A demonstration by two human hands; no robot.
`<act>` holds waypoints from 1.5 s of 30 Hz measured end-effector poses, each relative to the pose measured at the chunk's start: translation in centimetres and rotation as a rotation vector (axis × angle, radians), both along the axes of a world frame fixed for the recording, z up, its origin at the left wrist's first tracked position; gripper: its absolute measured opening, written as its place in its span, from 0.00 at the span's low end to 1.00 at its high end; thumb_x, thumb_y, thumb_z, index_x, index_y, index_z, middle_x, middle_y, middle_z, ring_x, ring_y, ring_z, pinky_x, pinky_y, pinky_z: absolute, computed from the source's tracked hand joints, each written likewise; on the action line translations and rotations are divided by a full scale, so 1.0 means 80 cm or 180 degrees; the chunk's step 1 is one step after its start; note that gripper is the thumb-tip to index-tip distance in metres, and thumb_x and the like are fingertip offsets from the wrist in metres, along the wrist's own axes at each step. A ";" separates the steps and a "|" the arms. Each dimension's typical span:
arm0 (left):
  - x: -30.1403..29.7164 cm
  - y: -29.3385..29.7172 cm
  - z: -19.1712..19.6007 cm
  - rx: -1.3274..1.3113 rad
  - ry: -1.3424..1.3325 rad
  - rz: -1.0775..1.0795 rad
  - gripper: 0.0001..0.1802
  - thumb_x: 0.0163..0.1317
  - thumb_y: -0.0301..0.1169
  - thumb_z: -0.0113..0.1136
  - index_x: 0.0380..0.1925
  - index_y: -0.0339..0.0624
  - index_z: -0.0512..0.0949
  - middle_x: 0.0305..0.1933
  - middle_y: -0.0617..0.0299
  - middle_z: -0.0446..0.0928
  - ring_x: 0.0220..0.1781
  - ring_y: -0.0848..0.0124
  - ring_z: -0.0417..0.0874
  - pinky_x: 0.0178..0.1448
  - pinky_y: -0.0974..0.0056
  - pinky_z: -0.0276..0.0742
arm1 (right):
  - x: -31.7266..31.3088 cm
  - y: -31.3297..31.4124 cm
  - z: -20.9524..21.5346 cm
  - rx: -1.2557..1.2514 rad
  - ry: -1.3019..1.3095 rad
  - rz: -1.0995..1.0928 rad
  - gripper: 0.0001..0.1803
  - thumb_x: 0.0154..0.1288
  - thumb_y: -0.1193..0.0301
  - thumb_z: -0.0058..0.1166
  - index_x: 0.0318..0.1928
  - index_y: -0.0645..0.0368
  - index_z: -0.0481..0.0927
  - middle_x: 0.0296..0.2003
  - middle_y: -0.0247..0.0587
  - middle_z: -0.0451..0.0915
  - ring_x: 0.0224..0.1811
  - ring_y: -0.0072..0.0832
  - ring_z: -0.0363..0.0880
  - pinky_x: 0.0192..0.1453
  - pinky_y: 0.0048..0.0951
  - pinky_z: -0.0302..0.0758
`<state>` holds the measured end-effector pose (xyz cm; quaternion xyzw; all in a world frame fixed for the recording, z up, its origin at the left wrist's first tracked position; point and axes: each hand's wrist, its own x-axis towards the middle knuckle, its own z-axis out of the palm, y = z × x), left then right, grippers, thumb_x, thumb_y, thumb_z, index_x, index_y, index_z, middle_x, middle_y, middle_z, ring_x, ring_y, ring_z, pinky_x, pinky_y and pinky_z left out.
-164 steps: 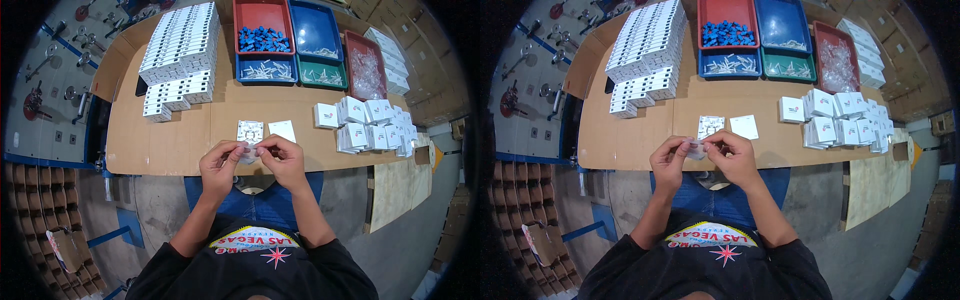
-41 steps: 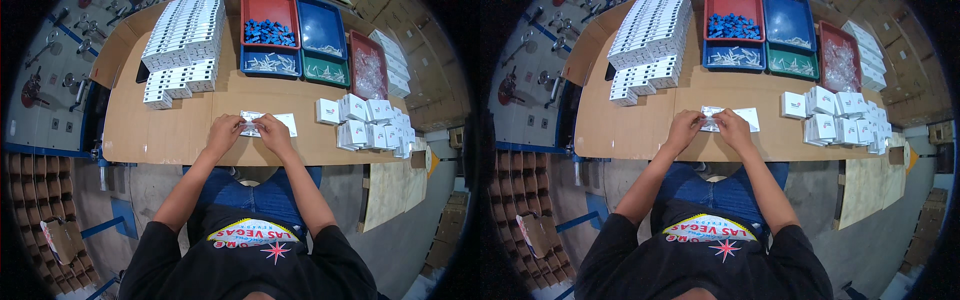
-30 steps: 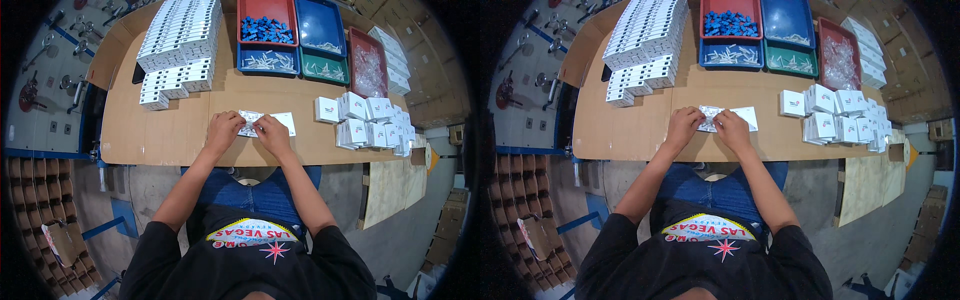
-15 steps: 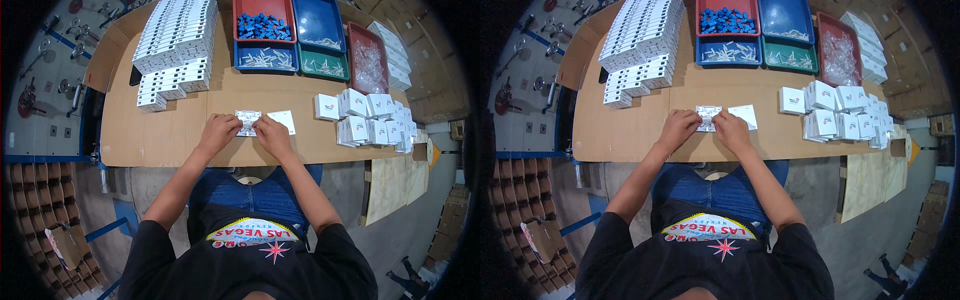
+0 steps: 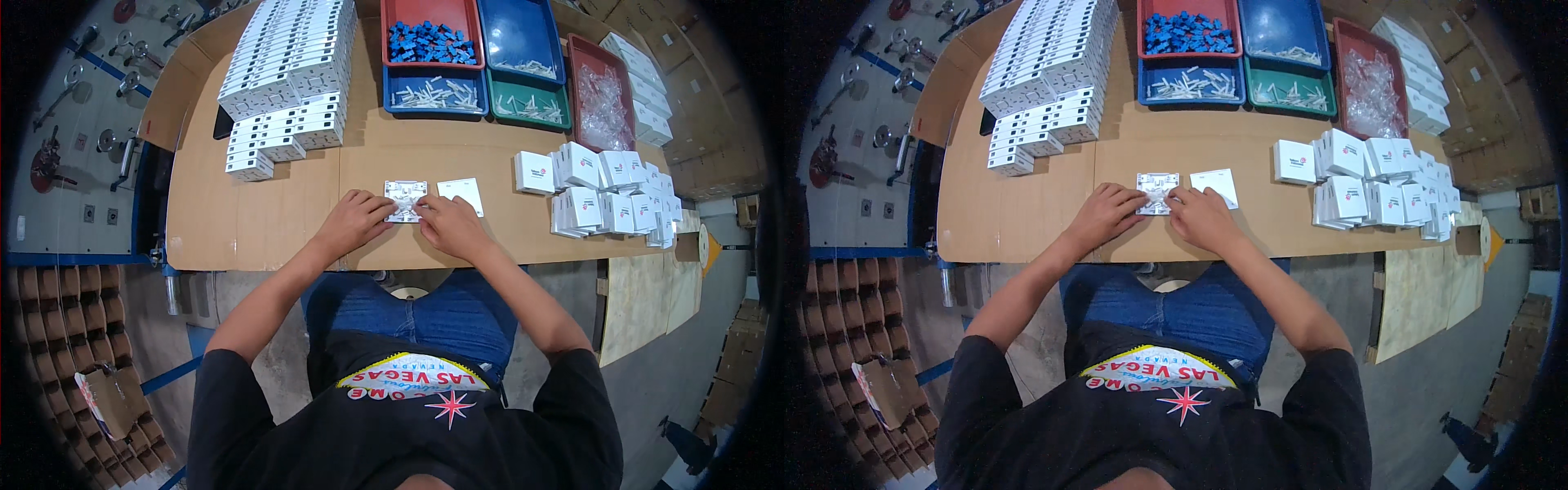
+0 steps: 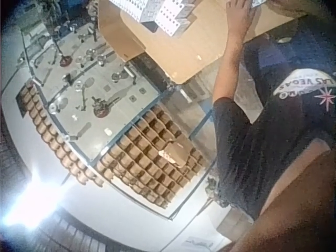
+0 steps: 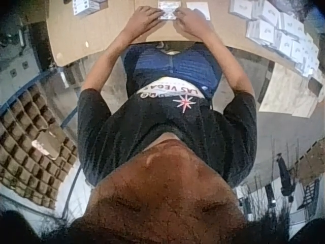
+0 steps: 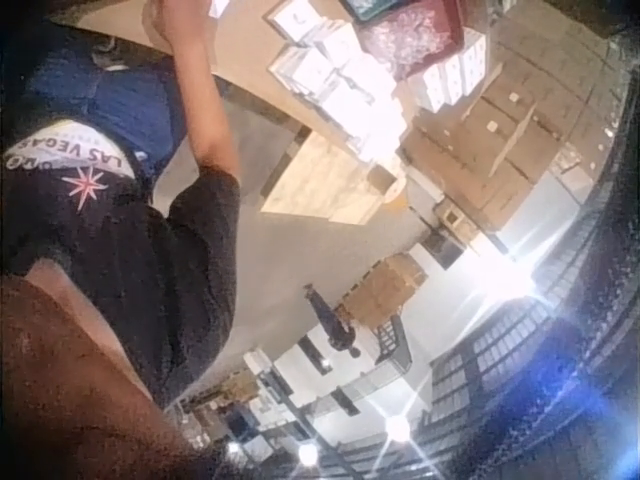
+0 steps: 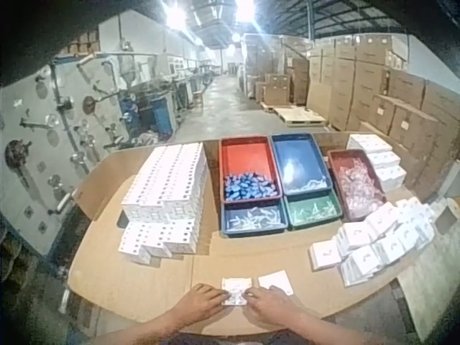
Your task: Packaging small electronic devices into white boxes and organizing them into larger containers at a warehouse workstation.
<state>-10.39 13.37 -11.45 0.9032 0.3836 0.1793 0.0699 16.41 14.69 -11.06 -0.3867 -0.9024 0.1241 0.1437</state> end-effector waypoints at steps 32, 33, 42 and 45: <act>0.004 -0.002 -0.007 -0.0506 -0.0834 0.0207 0.24 0.60 0.32 0.73 0.56 0.41 0.79 0.60 0.54 0.78 0.57 0.55 0.80 0.64 0.53 0.75 | 0.014 0.023 -0.001 -0.0095 0.0326 0.0796 0.14 0.62 0.71 0.60 0.48 0.62 0.82 0.50 0.44 0.81 0.44 0.43 0.84 0.46 0.45 0.81; 0.006 -0.002 -0.009 -0.0746 -0.0938 0.0319 0.28 0.58 0.32 0.74 0.59 0.41 0.76 0.61 0.53 0.77 0.58 0.54 0.80 0.65 0.52 0.75 | 0.016 0.024 -0.001 -0.0097 0.0320 0.0796 0.14 0.62 0.71 0.60 0.48 0.62 0.82 0.50 0.44 0.81 0.44 0.43 0.84 0.46 0.45 0.81; 0.007 0.006 -0.017 -0.0615 -0.1094 0.0903 0.50 0.53 0.48 0.78 0.72 0.39 0.67 0.73 0.46 0.68 0.75 0.49 0.68 0.78 0.47 0.60 | 0.014 0.029 0.022 -0.0013 0.0428 0.0667 0.14 0.63 0.73 0.61 0.49 0.59 0.80 0.50 0.43 0.81 0.43 0.42 0.84 0.47 0.43 0.80; 0.014 0.008 -0.020 -0.0587 -0.0986 0.0875 0.50 0.52 0.51 0.78 0.70 0.39 0.69 0.72 0.47 0.69 0.75 0.50 0.67 0.78 0.46 0.58 | 0.019 0.041 0.032 0.0094 0.0515 0.0487 0.11 0.64 0.74 0.60 0.48 0.58 0.80 0.47 0.41 0.82 0.42 0.43 0.84 0.46 0.43 0.79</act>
